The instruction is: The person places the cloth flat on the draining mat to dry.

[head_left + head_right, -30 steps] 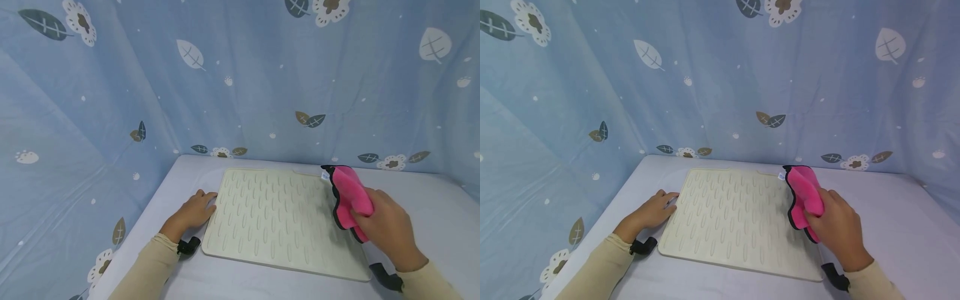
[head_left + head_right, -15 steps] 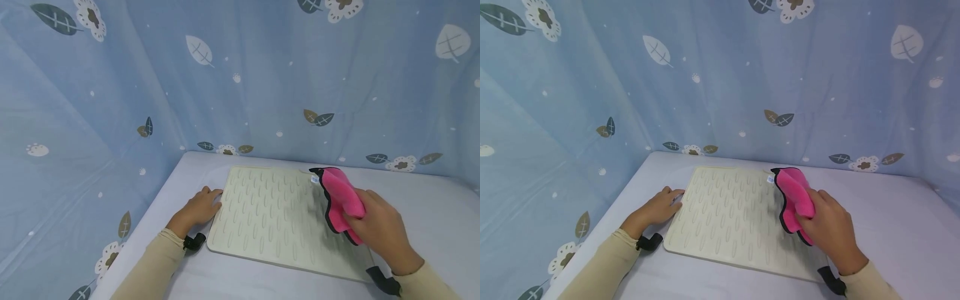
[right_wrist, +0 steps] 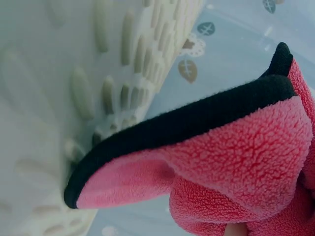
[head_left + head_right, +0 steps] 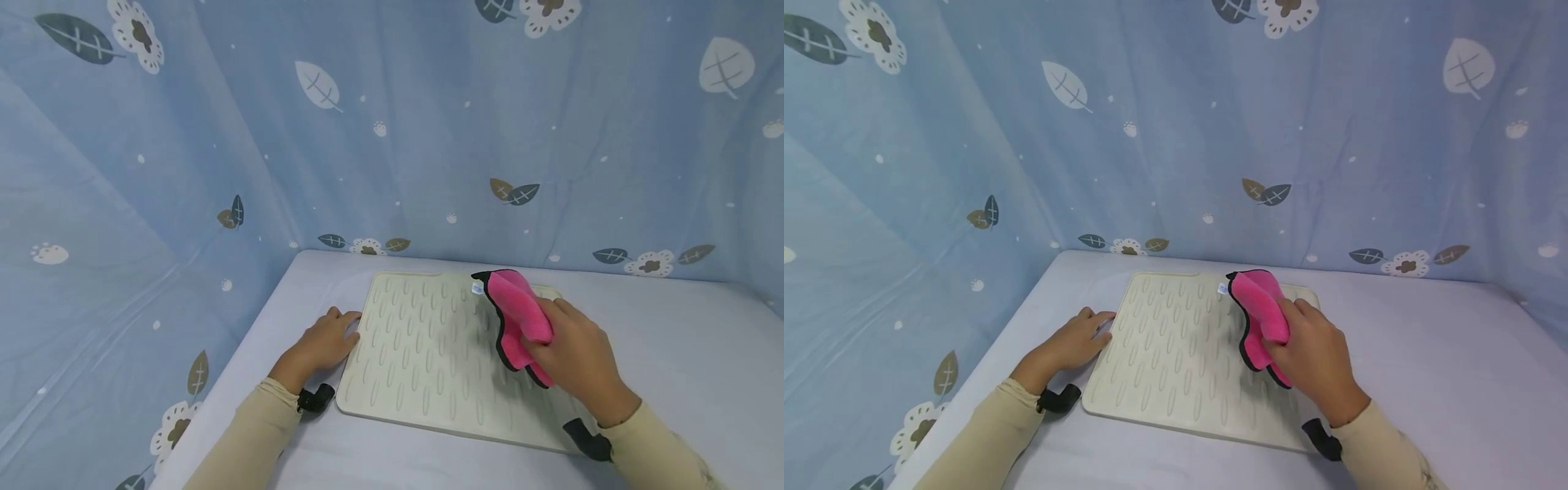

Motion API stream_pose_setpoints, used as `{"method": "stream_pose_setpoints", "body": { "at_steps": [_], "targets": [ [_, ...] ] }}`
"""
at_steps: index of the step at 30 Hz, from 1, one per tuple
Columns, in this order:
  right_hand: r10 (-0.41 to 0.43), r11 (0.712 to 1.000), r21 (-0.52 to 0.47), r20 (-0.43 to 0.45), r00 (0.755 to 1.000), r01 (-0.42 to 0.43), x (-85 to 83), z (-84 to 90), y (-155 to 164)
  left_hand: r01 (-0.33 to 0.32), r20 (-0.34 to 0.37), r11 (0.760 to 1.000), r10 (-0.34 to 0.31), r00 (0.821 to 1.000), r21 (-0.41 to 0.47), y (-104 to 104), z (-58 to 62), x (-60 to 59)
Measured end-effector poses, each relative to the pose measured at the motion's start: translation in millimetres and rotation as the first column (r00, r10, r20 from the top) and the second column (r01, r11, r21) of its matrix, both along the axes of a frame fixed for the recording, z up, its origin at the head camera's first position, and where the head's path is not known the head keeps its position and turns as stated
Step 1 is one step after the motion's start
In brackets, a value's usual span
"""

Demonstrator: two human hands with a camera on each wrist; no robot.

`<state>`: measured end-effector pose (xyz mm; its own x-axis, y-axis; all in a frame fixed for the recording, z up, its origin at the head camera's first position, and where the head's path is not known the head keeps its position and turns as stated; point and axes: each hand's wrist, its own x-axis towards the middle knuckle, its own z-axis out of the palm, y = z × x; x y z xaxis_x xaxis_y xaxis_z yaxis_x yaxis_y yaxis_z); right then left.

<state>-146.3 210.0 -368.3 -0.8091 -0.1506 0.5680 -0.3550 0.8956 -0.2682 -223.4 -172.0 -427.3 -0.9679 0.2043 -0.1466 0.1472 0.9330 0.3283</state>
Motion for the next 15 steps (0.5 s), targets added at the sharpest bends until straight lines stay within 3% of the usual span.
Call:
{"method": "stream_pose_setpoints", "body": {
  "at_steps": [8, 15],
  "targets": [
    [0.013, 1.000, -0.026, 0.055, 0.998, -0.011, -6.6, -2.1, -17.2, 0.020, 0.002, 0.999, -0.020, 1.000, -0.040, 0.2, 2.6, 1.2],
    [0.035, 0.999, 0.003, 0.066, 0.997, -0.035, -12.8, -8.6, -31.7, 0.023, 0.006, 0.999, -0.023, 1.000, -0.024, -0.2, 4.2, 1.6]
  ]
}}
